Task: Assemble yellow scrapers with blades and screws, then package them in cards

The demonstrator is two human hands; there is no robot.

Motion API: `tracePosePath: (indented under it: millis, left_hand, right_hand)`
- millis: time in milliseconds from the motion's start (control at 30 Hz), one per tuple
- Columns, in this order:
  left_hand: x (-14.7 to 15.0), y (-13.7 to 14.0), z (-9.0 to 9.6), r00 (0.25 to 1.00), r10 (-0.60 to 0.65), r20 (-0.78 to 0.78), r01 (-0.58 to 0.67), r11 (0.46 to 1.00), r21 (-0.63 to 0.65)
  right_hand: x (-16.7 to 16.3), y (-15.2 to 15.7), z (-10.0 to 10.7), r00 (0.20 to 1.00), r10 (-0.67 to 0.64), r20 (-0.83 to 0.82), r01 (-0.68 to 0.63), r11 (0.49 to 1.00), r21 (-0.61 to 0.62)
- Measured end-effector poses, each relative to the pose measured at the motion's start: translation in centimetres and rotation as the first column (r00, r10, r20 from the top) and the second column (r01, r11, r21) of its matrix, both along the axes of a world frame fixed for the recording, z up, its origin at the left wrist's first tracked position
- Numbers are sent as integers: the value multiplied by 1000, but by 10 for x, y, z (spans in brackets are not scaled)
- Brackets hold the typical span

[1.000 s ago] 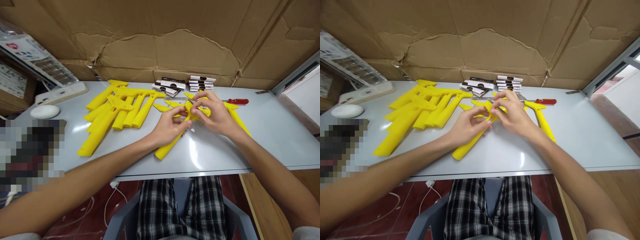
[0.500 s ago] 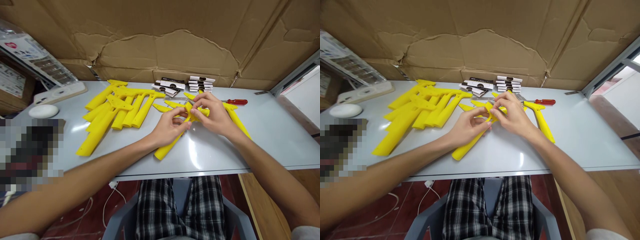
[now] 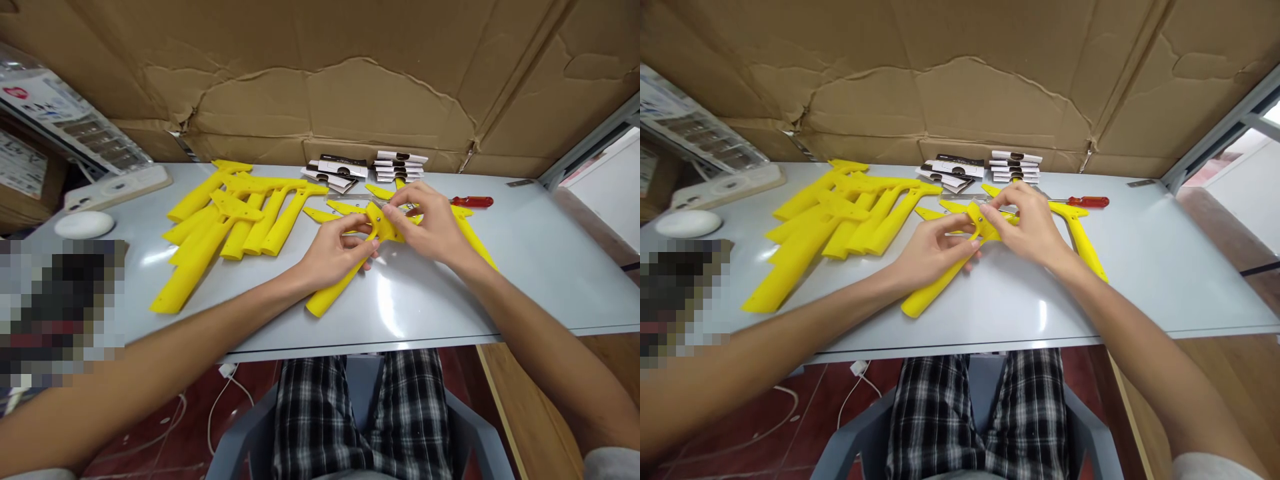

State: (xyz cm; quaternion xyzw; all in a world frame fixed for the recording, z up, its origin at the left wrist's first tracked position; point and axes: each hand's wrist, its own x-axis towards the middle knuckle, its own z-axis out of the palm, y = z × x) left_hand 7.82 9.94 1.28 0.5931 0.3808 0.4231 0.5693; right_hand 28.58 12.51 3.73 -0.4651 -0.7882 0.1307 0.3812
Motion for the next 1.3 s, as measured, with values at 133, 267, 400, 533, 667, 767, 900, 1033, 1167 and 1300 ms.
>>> tracePosePath:
  millis: [133,267,400,533,667,767,900,1033,1167,1300]
  left_hand:
    - [-1,6,1,997,47,54,-43,996,-76]
    - [-2,9,4,992,71,101,-56,987,-149]
    - [-2,10,4,986,101,130,-76,979,-190]
    - [-1,10,3,981,128,144,-98,975,-197]
    - [-1,10,4,980,157,124,-134,975,-180]
    - [-1,10,5,980,172,99,-153,972,-176]
    - [-1,9,6,984,159,80,-145,976,-165]
    - [0,8,8,983,165,83,-151,977,-152]
    - [0,8,8,979,183,89,-168,973,-156]
    - [0,7,7,977,197,85,-182,971,-155]
  right_hand:
    - [25,14,16,991,-136,-13,136,982,128]
    - [78,62,21,909,-414,50,400,899,181]
    - [146,107,11,772,-573,276,517,818,251]
    - [201,117,3,698,-605,382,604,785,138]
    - [213,108,7,771,-432,467,576,787,-221]
    - [204,102,10,815,-295,499,490,810,-321]
    - [202,102,10,852,-189,488,392,849,-355]
    - [209,101,9,861,-73,504,301,871,-388]
    - [212,98,9,816,12,579,257,889,-380]
    - [211,100,8,790,16,613,259,898,-357]
